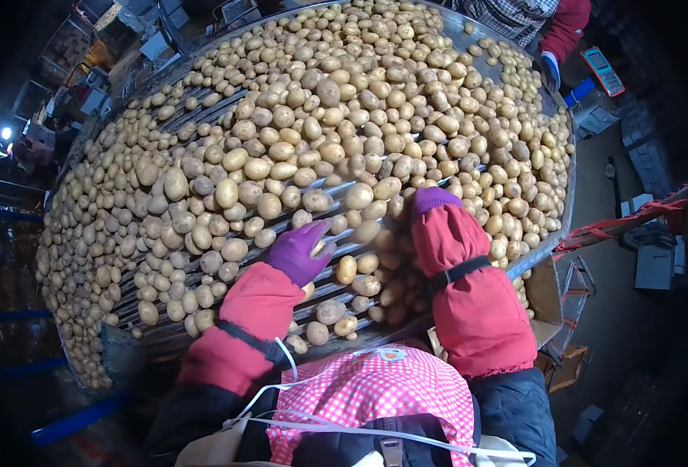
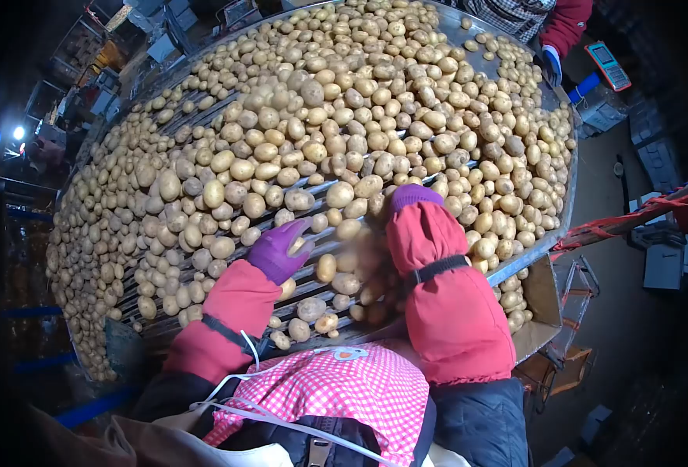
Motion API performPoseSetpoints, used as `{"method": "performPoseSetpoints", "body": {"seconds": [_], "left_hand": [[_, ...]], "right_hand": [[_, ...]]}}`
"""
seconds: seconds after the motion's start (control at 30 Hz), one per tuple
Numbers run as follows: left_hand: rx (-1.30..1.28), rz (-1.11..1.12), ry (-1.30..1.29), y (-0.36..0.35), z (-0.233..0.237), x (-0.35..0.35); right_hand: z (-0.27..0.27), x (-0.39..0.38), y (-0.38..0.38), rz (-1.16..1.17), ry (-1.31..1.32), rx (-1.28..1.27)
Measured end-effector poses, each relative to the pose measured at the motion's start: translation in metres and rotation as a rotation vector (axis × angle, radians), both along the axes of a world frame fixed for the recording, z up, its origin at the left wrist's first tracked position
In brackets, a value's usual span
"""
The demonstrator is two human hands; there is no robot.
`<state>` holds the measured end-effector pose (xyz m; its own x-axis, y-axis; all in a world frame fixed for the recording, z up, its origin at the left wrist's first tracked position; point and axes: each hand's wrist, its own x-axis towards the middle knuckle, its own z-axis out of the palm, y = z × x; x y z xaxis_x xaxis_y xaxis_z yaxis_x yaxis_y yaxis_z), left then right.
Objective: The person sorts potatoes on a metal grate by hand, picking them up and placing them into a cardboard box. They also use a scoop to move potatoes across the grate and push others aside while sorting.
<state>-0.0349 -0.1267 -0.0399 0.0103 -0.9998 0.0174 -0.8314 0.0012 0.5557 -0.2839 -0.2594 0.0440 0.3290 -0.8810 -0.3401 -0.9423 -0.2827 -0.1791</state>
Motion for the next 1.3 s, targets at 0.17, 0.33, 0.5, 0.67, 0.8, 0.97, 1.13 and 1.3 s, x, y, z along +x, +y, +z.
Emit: {"method": "performPoseSetpoints", "body": {"seconds": [0.17, 0.33, 0.5, 0.67, 0.8, 0.97, 1.13, 1.3], "left_hand": [[-0.020, 0.026, 0.050, -0.001, 0.001, -0.001], [-0.101, 0.050, 0.163, 0.001, 0.006, 0.001], [-0.292, -0.146, 0.094, -0.030, 0.016, -0.017], [-0.167, -0.613, -0.105, -0.139, -0.007, -0.053], [-0.160, -0.678, -0.489, -0.195, 0.018, -0.068], [-0.441, -0.242, -0.353, -0.264, -0.030, -0.036], [-0.601, -0.124, -0.117, -0.218, -0.001, -0.029], [-0.097, -0.389, -0.581, -0.214, -0.007, -0.096]], "right_hand": [[-0.012, 0.001, -0.003, 0.064, -0.129, -0.085], [0.001, -0.020, -0.011, -0.487, -0.847, 0.578], [-0.053, -0.115, 0.051, -0.810, -1.717, 0.732], [-0.075, -0.111, 0.067, -0.771, -1.026, -0.099], [-0.091, -0.119, 0.069, -0.333, -0.528, -0.304], [-0.086, -0.121, 0.065, -0.375, -0.567, -0.296], [-0.077, -0.117, 0.064, -0.410, -0.562, -0.246], [-0.082, -0.116, 0.065, -0.371, -0.563, -0.295]]}}
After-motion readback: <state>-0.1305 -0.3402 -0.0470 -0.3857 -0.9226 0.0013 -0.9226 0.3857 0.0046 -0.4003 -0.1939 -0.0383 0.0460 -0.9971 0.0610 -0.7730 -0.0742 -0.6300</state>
